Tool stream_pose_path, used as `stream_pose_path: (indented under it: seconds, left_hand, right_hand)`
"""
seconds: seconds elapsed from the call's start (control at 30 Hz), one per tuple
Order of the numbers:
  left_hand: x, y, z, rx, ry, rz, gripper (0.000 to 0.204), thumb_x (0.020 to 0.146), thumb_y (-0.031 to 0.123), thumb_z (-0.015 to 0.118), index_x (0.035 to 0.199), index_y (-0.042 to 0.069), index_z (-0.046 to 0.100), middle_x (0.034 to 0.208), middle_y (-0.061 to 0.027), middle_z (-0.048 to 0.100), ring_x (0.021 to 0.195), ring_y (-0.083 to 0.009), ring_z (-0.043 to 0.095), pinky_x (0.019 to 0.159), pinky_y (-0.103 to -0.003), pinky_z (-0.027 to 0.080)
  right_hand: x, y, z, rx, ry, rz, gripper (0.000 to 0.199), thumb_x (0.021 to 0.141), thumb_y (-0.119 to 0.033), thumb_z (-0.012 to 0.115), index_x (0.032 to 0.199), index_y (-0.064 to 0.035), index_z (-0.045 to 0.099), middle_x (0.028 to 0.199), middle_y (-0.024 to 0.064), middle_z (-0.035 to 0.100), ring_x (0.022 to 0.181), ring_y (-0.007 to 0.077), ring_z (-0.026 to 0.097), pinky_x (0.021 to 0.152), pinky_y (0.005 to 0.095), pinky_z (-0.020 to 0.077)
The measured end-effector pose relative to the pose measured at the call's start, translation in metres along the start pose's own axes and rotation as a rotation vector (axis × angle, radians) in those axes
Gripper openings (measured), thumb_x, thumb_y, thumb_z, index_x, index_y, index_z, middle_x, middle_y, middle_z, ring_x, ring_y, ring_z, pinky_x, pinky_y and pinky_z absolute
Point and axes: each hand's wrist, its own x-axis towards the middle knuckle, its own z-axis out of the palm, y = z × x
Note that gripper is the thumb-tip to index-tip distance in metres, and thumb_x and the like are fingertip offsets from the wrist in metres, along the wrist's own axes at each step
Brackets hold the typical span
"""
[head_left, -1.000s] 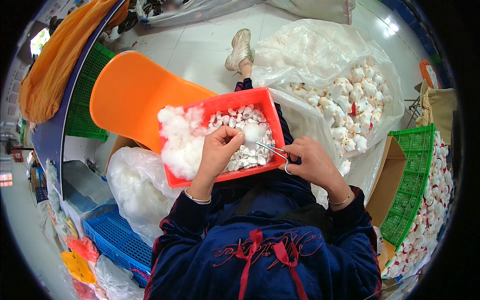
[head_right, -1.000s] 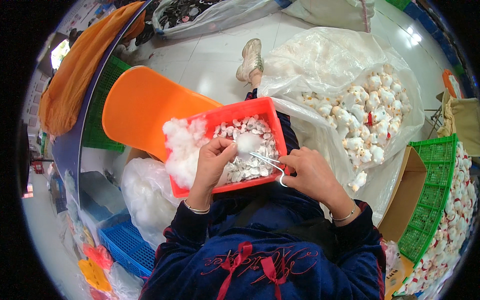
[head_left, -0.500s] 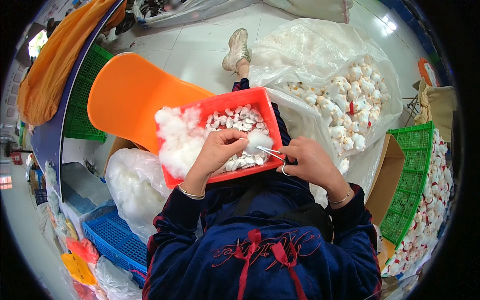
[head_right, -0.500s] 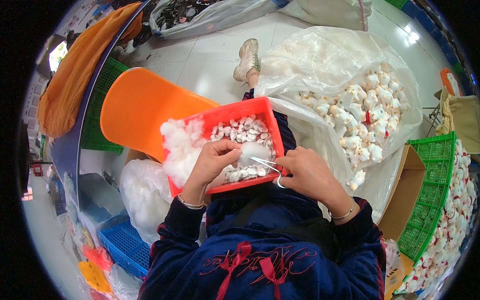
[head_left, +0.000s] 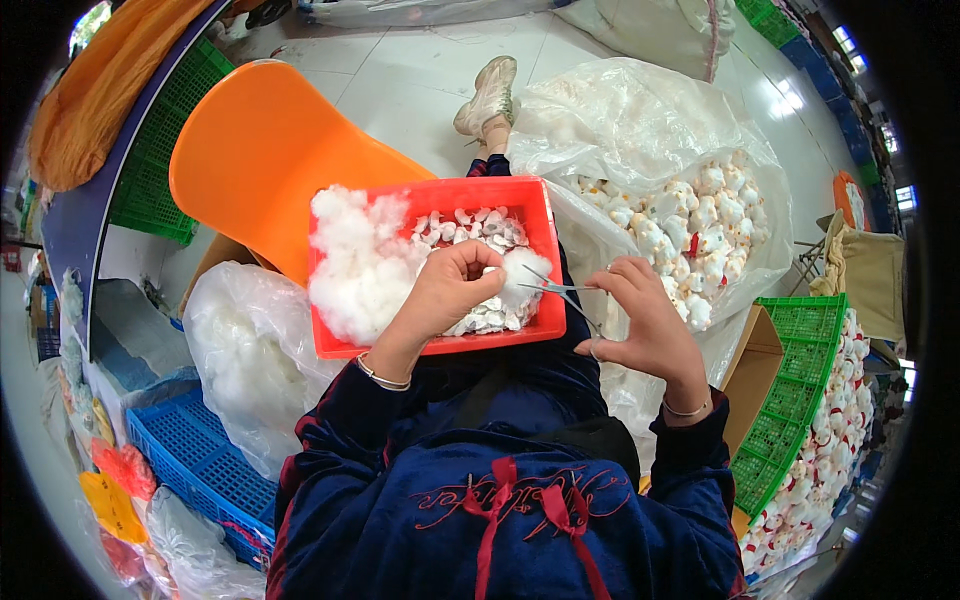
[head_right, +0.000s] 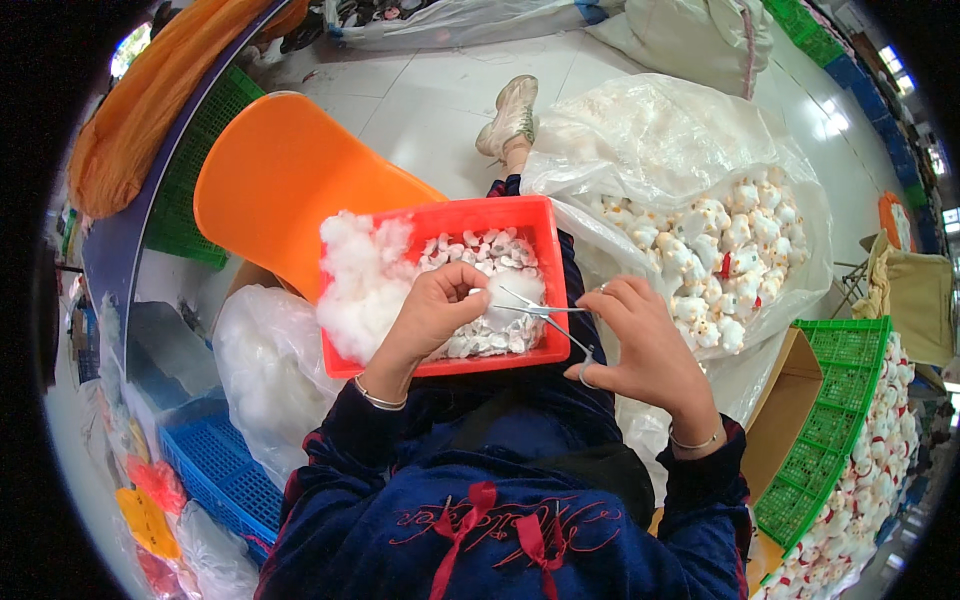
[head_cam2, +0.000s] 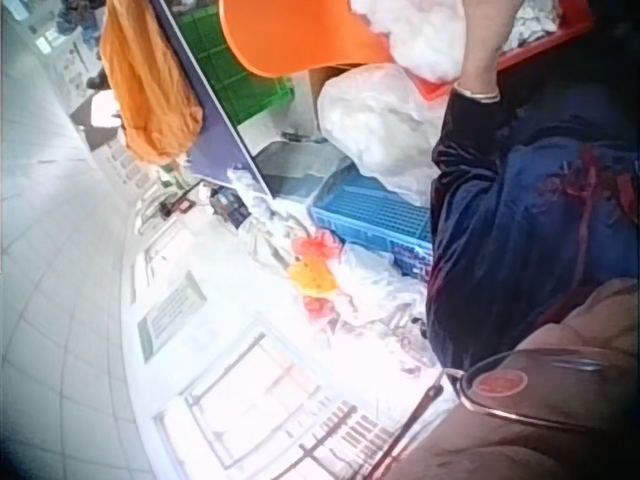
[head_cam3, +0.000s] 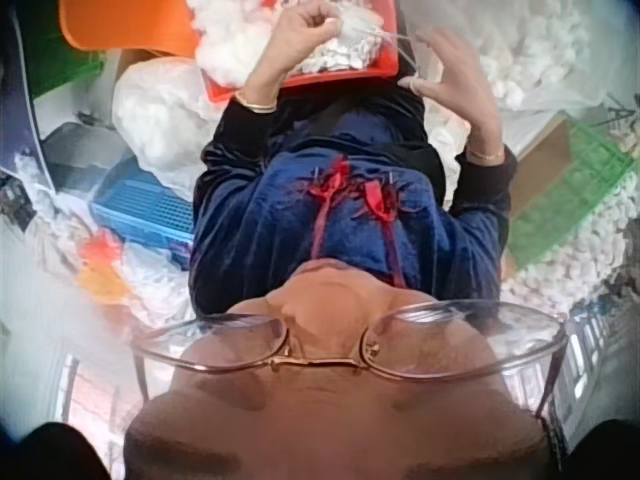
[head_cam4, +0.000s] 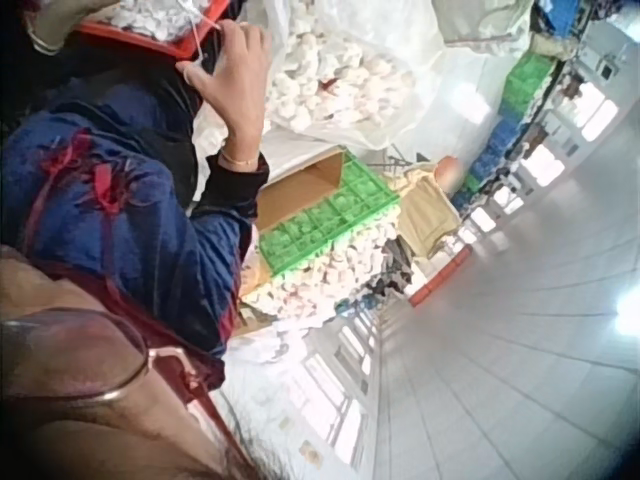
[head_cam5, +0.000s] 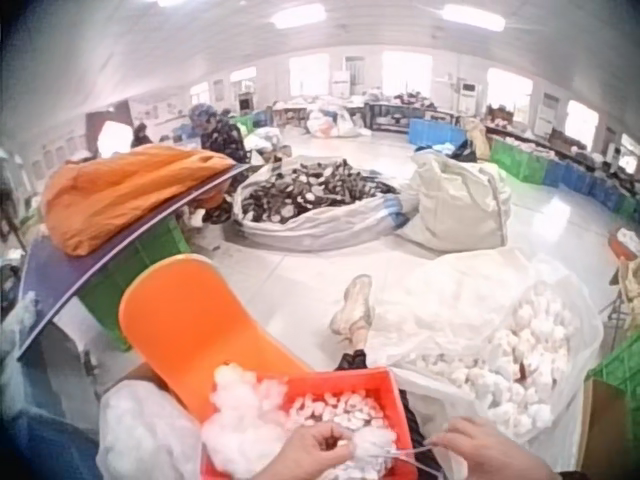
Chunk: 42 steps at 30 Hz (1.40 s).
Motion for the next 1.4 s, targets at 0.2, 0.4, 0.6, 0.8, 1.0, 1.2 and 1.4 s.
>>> stream_pose_path:
  seconds: [0.2,0.4,0.6,0.8,1.0,1.2,1.4]
  left_hand:
    - [-0.006,0.010,-0.006,-0.055,0.015,0.001,0.010,0.093,0.005,0.070,0.101,0.000,0.068,0.086,0.0026,0.066,0.073,-0.0020,0.055,0.065,-0.019,0.044]
    - [0.000,0.006,0.002,0.002,0.033,-0.031,0.015,0.093,0.006,0.073,0.106,-0.001,0.072,0.083,-0.0002,0.068,0.072,-0.0048,0.059,0.066,-0.020,0.048]
    - [0.007,0.003,0.015,0.056,-0.049,-0.076,0.011,0.093,0.006,0.072,0.103,0.001,0.071,0.085,-0.0020,0.070,0.071,-0.0075,0.062,0.066,-0.022,0.050]
    - [0.012,-0.012,0.010,-0.079,0.093,-0.115,0.004,0.096,0.008,0.067,0.097,0.004,0.066,0.082,-0.0013,0.068,0.065,-0.0079,0.060,0.062,-0.023,0.049]
    - [0.002,-0.004,0.026,-0.255,0.143,-0.079,0.003,0.097,0.007,0.066,0.095,0.005,0.064,0.077,-0.0011,0.064,0.061,-0.0077,0.057,0.060,-0.023,0.048]
    - [-0.001,-0.007,0.016,-0.246,0.077,-0.052,0.012,0.095,0.007,0.071,0.104,-0.002,0.069,0.083,-0.0041,0.069,0.067,-0.0068,0.060,0.061,-0.021,0.048]
    - [-0.002,-0.009,0.005,-0.064,0.077,0.028,0.010,0.093,0.005,0.071,0.102,0.001,0.070,0.082,-0.0009,0.067,0.068,-0.0050,0.059,0.061,-0.020,0.047]
  right_hand:
    - [0.009,0.001,0.010,-0.130,-0.105,0.129,0.048,0.071,-0.026,0.084,0.114,-0.0104,0.072,0.103,0.0084,0.067,0.108,0.0298,0.059,0.091,0.0428,0.0427]
    - [0.004,0.018,0.017,-0.102,-0.068,0.026,0.037,0.073,-0.028,0.085,0.104,-0.0111,0.075,0.080,0.0025,0.063,0.086,0.0248,0.061,0.078,0.0390,0.0386]
    - [0.002,0.028,0.022,0.014,-0.169,0.067,0.040,0.072,-0.029,0.086,0.106,-0.0112,0.075,0.082,0.0025,0.064,0.089,0.0253,0.060,0.079,0.0399,0.0400]
    - [-0.015,0.028,0.017,-0.060,0.035,0.056,0.055,0.069,-0.028,0.088,0.116,-0.0072,0.069,0.106,0.0085,0.064,0.110,0.0297,0.056,0.091,0.0430,0.0428]
    - [-0.006,0.010,0.018,-0.207,0.070,0.051,0.058,0.066,-0.024,0.089,0.118,-0.0076,0.067,0.113,0.0089,0.061,0.117,0.0304,0.052,0.092,0.0431,0.0421]
    - [0.006,-0.002,0.014,-0.245,-0.086,0.074,0.036,0.074,-0.024,0.083,0.106,-0.0103,0.073,0.090,0.0054,0.064,0.097,0.0263,0.059,0.084,0.0420,0.0413]
    - [0.010,-0.007,0.005,-0.158,-0.152,0.074,0.038,0.076,-0.027,0.082,0.108,-0.0092,0.072,0.093,0.0087,0.065,0.101,0.0308,0.060,0.086,0.0428,0.0462]
